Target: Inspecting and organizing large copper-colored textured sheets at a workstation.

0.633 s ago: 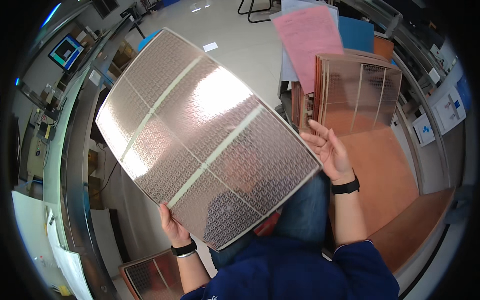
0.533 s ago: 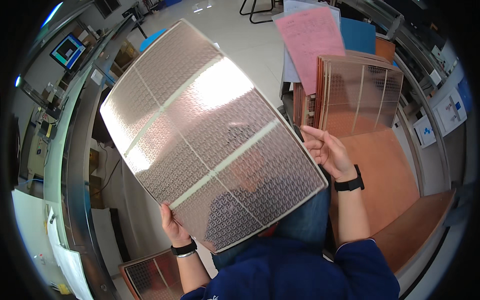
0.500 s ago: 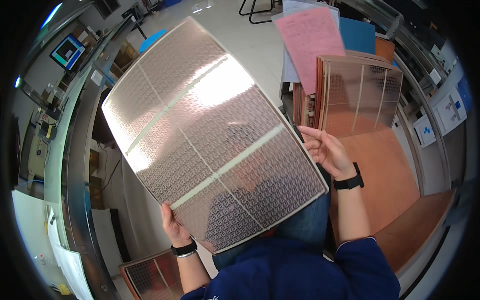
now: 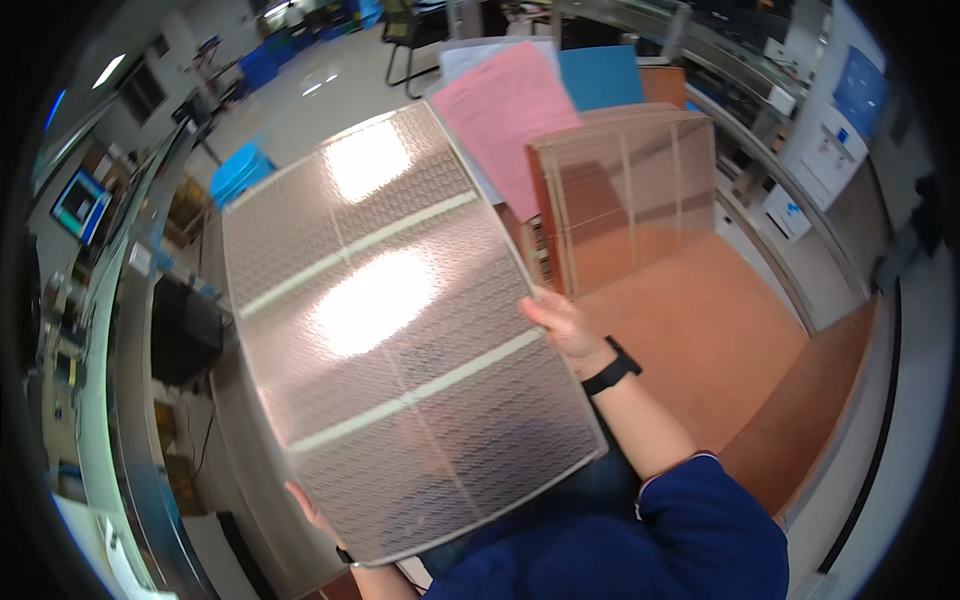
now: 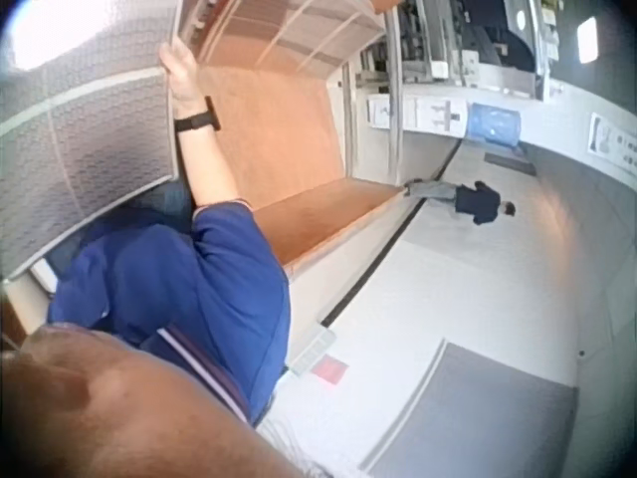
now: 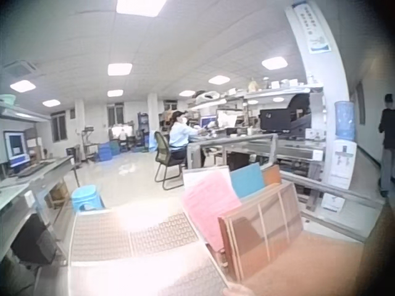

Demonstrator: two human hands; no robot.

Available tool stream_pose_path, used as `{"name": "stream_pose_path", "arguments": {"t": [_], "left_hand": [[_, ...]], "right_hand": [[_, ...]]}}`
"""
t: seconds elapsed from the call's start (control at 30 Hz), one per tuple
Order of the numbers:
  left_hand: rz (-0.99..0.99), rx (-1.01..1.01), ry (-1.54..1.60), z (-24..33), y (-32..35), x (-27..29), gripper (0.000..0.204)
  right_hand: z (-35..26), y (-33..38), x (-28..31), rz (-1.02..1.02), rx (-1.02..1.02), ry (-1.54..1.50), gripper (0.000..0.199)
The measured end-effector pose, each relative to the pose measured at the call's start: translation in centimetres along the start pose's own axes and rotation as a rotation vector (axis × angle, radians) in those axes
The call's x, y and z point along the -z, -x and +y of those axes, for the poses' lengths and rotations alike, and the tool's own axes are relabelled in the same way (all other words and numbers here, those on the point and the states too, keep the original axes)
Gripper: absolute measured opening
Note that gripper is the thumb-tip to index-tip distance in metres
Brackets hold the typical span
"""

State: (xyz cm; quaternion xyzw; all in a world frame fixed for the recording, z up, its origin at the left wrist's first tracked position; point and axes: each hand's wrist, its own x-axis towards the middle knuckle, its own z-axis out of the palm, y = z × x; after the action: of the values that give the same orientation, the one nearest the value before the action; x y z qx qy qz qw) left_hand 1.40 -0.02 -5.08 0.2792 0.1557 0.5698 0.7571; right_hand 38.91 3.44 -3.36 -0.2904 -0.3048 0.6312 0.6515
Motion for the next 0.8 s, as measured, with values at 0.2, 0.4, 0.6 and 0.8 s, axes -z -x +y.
{"name": "stream_pose_path", "arguments": {"t": [0.2,0.4,0.6,0.8], "left_hand": [[0.176,-0.227,-0.481,-3.6,-0.5,-0.2,0.055],[0.324,-0.082,0.215,-3.5,-2.0,2.0,0.038],[0.419,-0.169,-0.017,-0.2,-0.4,6.3,0.035],[0.578,-0.199,-0.063,1.4,1.0,8.2,0.034]], "right_hand": [[2.8,-0.9,-4.2,-0.103,0.090,-0.234,0.039],[2.3,0.7,-3.1,-0.145,0.039,-0.128,0.033],[-5.0,0.0,1.6,0.124,0.455,-0.189,0.044],[-7.6,2.6,1.4,0.173,0.439,-0.034,0.050]]}}
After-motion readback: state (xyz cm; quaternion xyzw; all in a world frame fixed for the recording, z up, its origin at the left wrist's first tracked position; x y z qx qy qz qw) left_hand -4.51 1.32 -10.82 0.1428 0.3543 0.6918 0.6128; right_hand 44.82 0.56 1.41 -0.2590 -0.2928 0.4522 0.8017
